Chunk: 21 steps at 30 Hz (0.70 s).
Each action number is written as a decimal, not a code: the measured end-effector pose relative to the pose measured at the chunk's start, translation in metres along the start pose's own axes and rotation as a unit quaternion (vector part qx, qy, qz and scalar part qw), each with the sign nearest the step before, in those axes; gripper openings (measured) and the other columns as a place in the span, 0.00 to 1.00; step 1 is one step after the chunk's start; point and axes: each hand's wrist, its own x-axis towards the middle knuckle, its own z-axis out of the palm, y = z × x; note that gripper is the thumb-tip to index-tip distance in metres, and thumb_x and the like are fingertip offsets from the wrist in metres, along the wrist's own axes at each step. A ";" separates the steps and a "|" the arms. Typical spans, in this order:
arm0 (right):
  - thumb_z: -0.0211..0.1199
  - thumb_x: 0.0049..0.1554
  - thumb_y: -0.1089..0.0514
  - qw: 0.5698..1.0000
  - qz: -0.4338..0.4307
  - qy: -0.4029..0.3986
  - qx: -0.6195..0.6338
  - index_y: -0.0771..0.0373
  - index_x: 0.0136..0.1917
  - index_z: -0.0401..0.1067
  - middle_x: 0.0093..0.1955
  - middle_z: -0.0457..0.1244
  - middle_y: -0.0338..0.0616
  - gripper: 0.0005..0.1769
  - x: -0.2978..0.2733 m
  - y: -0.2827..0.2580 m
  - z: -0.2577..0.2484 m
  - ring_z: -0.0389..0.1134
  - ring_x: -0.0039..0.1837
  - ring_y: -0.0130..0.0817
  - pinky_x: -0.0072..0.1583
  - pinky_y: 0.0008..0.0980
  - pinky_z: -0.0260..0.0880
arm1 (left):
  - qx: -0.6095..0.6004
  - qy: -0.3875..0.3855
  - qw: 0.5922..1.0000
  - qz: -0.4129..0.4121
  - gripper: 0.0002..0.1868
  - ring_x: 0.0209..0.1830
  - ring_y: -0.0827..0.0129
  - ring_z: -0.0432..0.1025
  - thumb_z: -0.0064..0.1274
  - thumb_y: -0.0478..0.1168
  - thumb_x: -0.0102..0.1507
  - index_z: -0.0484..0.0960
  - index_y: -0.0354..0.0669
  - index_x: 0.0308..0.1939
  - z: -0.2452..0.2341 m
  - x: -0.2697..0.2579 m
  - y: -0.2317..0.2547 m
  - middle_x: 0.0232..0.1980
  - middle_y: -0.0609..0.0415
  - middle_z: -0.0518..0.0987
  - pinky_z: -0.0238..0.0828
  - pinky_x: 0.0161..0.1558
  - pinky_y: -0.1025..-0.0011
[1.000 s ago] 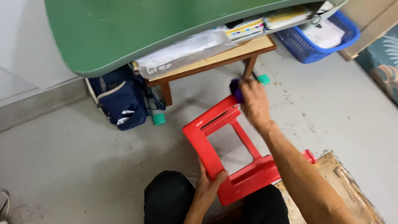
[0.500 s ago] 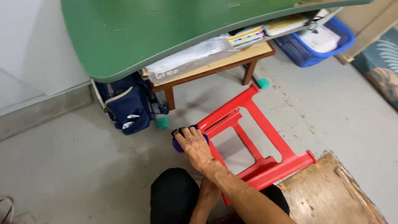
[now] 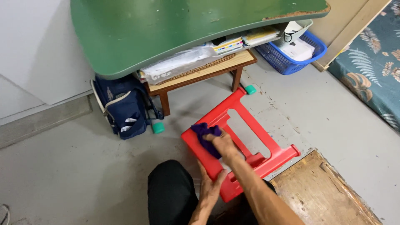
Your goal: Cleaning a small wooden stool by wiping its surfaces with a cloth
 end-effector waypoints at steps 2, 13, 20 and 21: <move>0.65 0.40 0.53 0.997 0.035 -0.037 0.049 0.58 0.46 0.71 0.43 0.67 0.43 0.19 -0.013 -0.013 -0.013 0.67 0.43 0.32 0.42 0.27 0.65 | -0.048 0.021 0.987 0.152 0.61 0.73 0.67 0.51 0.55 0.62 0.48 0.33 0.49 0.73 0.011 0.001 -0.023 0.75 0.48 0.48 0.46 0.68 0.71; 0.61 0.46 0.59 0.875 0.080 -0.189 0.439 0.67 0.53 0.68 0.45 0.67 0.51 0.20 -0.033 0.009 -0.057 0.68 0.43 0.38 0.52 0.33 0.70 | 0.125 0.087 0.926 0.345 0.38 0.70 0.51 0.52 0.48 0.49 0.59 0.51 0.38 0.68 -0.001 0.009 -0.028 0.71 0.39 0.55 0.46 0.67 0.64; 0.59 0.44 0.57 0.913 0.137 -0.136 0.359 0.67 0.54 0.69 0.46 0.67 0.53 0.23 -0.013 0.083 -0.085 0.68 0.45 0.44 0.53 0.38 0.69 | 0.016 -0.013 0.995 0.102 0.31 0.76 0.69 0.43 0.26 0.48 0.62 0.55 0.51 0.71 -0.022 0.014 -0.013 0.76 0.56 0.51 0.35 0.72 0.70; 0.59 0.44 0.57 0.912 0.142 -0.131 0.362 0.67 0.54 0.69 0.46 0.67 0.53 0.23 -0.014 0.091 -0.090 0.68 0.45 0.44 0.53 0.38 0.69 | 0.018 -0.016 0.995 0.097 0.31 0.76 0.69 0.43 0.26 0.48 0.62 0.55 0.51 0.71 -0.023 0.000 0.012 0.76 0.56 0.51 0.35 0.72 0.70</move>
